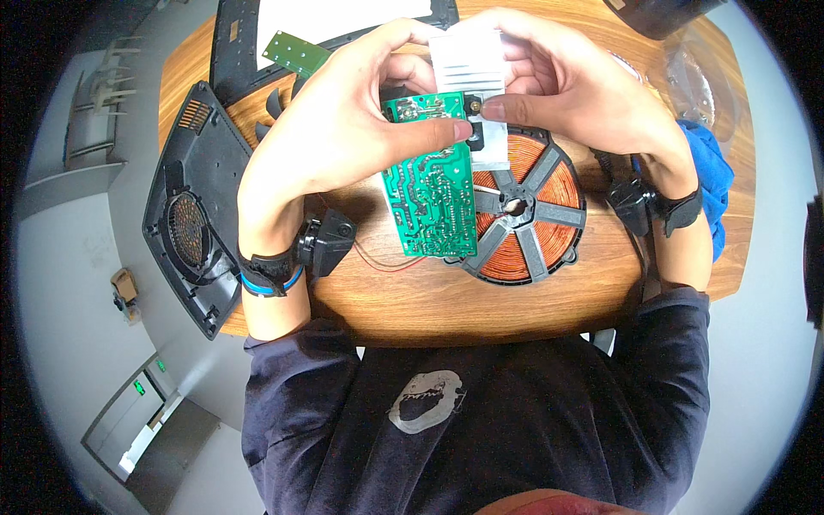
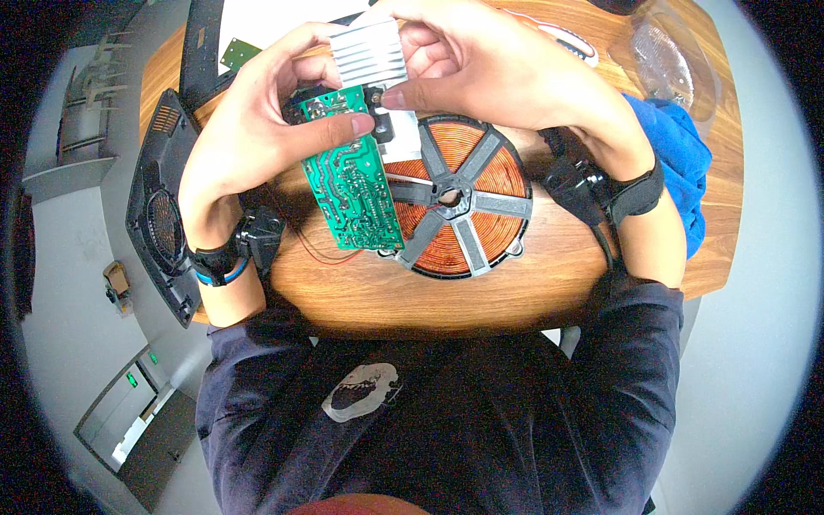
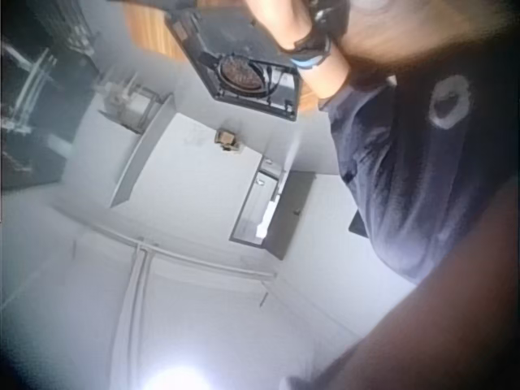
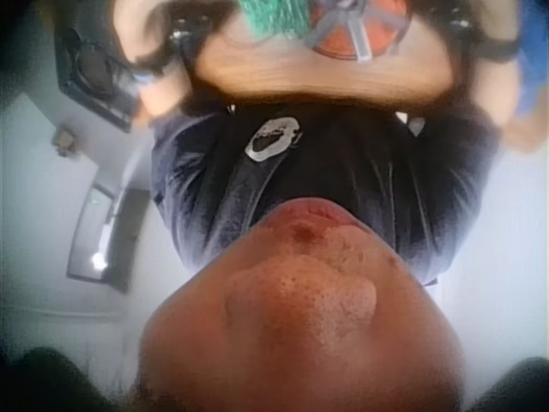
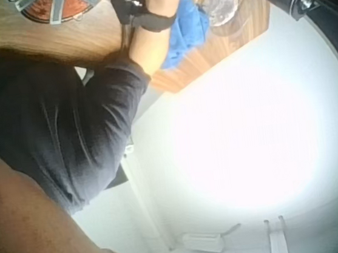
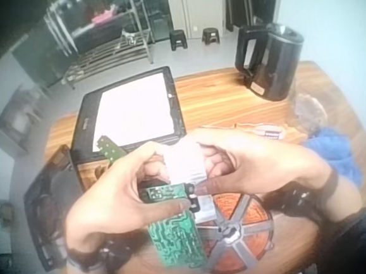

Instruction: The person secures a heatsink onto a green circuit board using a screwdriver. They repeatedly pick up screws from a plastic container, align the heatsink, and tighten the screws to attach it to the board.

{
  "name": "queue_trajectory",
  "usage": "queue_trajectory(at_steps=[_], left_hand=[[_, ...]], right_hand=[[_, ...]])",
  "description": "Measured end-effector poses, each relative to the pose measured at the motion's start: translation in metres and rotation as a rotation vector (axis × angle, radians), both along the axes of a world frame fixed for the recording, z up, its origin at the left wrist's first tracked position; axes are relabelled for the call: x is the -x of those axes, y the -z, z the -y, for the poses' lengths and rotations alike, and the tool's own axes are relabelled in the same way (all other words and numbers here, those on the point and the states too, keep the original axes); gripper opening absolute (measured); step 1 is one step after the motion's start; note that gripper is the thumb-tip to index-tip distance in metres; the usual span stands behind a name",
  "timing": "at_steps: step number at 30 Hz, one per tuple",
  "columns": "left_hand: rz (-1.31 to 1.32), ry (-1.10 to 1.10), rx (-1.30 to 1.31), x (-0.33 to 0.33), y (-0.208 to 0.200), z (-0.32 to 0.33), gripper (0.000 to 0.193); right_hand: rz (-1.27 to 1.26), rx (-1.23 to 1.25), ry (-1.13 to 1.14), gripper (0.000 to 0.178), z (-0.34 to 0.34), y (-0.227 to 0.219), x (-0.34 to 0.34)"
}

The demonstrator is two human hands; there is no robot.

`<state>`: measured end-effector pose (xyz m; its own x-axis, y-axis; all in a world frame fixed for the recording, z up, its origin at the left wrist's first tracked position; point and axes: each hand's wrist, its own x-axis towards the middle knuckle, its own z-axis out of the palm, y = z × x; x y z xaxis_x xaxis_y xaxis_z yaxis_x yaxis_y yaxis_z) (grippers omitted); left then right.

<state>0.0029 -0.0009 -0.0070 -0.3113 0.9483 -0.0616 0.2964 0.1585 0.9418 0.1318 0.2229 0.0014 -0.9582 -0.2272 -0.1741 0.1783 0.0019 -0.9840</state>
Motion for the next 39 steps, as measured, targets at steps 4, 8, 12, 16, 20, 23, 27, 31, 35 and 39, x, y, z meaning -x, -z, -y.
queue_trajectory(at_steps=[4,8,12,16,20,23,27,31,35,39], left_hand=[[0.036,0.020,-0.023,0.001,0.000,0.000,0.063],[0.027,0.015,-0.023,0.001,0.002,-0.001,0.061],[-0.001,0.008,-0.031,0.000,0.002,-0.002,0.058],[0.011,-0.001,-0.072,0.000,0.005,-0.003,0.053],[-0.017,-0.023,-0.026,-0.001,0.004,-0.005,0.050],[-0.049,-0.035,0.013,-0.001,0.002,-0.005,0.049],[-0.037,-0.062,0.009,-0.001,0.004,-0.005,0.049],[0.009,-0.050,-0.017,-0.001,0.007,-0.007,0.047],[0.029,-0.076,-0.050,-0.002,0.009,-0.007,0.038],[-0.009,-0.102,-0.056,0.001,0.011,-0.007,0.029]], right_hand=[[-0.019,-0.017,-0.018,0.059,0.000,0.000,0.000],[-0.097,-0.120,0.018,0.057,0.006,-0.004,-0.006],[-0.049,-0.078,0.034,0.056,0.003,-0.004,-0.003],[-0.071,-0.113,0.038,0.057,0.004,-0.002,-0.003],[-0.054,-0.155,0.055,0.058,0.005,-0.006,-0.003],[-0.055,-0.168,0.052,0.059,0.003,-0.003,-0.001],[-0.045,-0.262,0.070,0.061,0.006,-0.013,-0.004],[-0.119,-0.348,0.091,0.062,0.009,-0.022,-0.009],[-0.061,-0.621,0.156,0.056,0.013,-0.039,-0.012],[-0.278,-0.937,0.196,0.040,-0.026,-0.021,-0.016]])
